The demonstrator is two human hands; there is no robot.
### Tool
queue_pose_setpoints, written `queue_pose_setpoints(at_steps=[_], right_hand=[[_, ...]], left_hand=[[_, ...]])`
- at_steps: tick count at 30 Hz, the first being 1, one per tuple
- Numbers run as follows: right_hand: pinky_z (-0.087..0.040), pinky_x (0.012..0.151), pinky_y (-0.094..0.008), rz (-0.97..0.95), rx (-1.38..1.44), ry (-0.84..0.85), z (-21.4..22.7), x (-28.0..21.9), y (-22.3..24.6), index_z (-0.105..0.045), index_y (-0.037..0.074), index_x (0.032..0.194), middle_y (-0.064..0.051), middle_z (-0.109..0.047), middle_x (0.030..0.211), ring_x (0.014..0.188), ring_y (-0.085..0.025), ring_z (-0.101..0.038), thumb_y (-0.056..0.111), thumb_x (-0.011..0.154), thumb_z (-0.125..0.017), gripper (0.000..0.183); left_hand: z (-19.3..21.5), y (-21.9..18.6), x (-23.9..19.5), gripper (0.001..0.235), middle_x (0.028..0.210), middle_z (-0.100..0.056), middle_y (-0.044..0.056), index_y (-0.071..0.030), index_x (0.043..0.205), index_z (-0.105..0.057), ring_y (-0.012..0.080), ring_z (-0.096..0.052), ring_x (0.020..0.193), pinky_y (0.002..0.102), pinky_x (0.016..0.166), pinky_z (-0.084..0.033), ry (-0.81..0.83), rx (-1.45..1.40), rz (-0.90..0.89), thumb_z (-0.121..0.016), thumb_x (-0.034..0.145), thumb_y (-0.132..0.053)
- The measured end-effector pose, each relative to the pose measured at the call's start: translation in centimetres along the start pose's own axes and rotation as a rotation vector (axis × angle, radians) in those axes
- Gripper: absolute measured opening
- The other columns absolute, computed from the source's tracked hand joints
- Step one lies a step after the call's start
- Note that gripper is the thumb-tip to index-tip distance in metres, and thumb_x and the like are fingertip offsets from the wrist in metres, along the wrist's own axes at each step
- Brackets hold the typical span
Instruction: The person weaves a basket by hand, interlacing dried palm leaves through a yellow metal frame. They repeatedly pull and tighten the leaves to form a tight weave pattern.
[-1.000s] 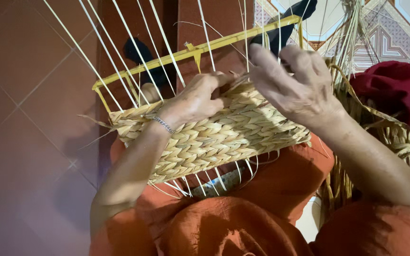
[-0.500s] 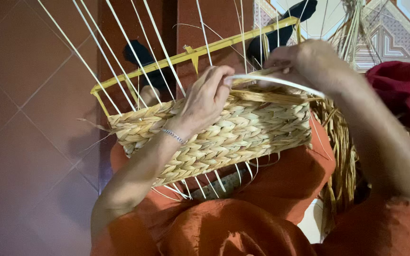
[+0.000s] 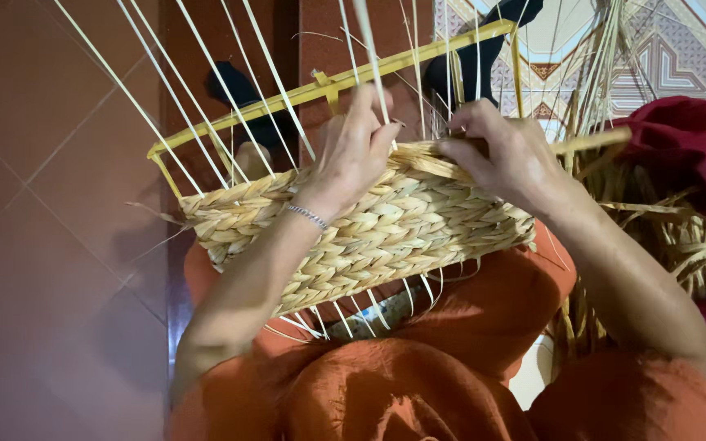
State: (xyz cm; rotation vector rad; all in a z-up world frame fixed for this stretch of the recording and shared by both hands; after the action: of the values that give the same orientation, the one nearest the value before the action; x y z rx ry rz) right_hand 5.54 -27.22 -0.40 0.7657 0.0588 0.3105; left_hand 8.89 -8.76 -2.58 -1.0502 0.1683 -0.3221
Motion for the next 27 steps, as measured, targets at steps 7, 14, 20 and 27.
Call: queue_pose_setpoints(at_steps=[7, 14, 20, 27], right_hand=[[-0.055, 0.078, -0.041, 0.564, -0.677, -0.369, 2.5, -4.5, 6.9, -0.06, 0.011, 0.103, -0.014, -0.061, 0.116, 0.095, -0.031, -0.061, 0.03, 0.079, -0.079, 0.036], [-0.054, 0.059, -0.033, 0.051, -0.262, 0.112, 0.8, -3.3, 2.0, -0.061, 0.002, 0.108, -0.006, -0.063, 0.081, 0.066, -0.019, -0.062, 0.011, 0.099, -0.066, 0.014], [-0.055, 0.048, -0.027, 0.173, -0.126, 0.116, 4.4, -2.1, 4.1, -0.071, 0.001, 0.1, -0.009, -0.069, 0.082, 0.062, -0.013, -0.064, 0.009, 0.096, -0.069, 0.009], [-0.051, 0.06, -0.029, 0.813, -0.971, -0.476, 4.2, -4.0, 12.4, -0.074, 0.01, 0.098, 0.0, -0.08, 0.099, 0.078, -0.021, -0.063, 0.01, 0.09, -0.078, 0.009]], left_hand=[[0.5, -3.4, -0.9, 0.063, 0.086, -0.061, 0.018, 0.003, 0.135, -0.031, 0.0212, -0.061, 0.054, 0.03, 0.046, -0.057, -0.25, 0.319, -0.337, -0.076, 0.092, -0.006], [-4.0, -0.8, 1.0, 0.03, 0.079, -0.067, 0.013, 0.003, 0.125, -0.058, 0.0148, -0.06, 0.054, 0.026, 0.044, -0.052, 0.199, 0.527, -0.115, -0.056, 0.096, 0.009], [-2.4, -3.6, -0.2, 0.028, 0.104, -0.065, 0.009, 0.004, 0.123, -0.065, 0.0109, -0.053, 0.058, 0.023, 0.045, -0.047, 0.218, 0.008, -0.127, -0.057, 0.097, 0.0], [-4.1, -3.6, -1.0, 0.023, 0.094, -0.066, 0.009, -0.001, 0.107, -0.064, 0.0162, -0.063, 0.074, 0.037, 0.069, -0.055, 0.392, 0.135, -0.143, -0.07, 0.09, -0.016]])
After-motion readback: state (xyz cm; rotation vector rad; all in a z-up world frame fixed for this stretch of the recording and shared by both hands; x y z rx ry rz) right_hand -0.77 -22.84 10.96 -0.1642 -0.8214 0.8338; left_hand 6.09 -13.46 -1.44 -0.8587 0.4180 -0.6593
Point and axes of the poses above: each hand's wrist, its own x-axis towards the middle knuckle, its own z-axis out of the back of the hand, y = z × x, the point moved 10 cm from there along x, towards the middle knuckle
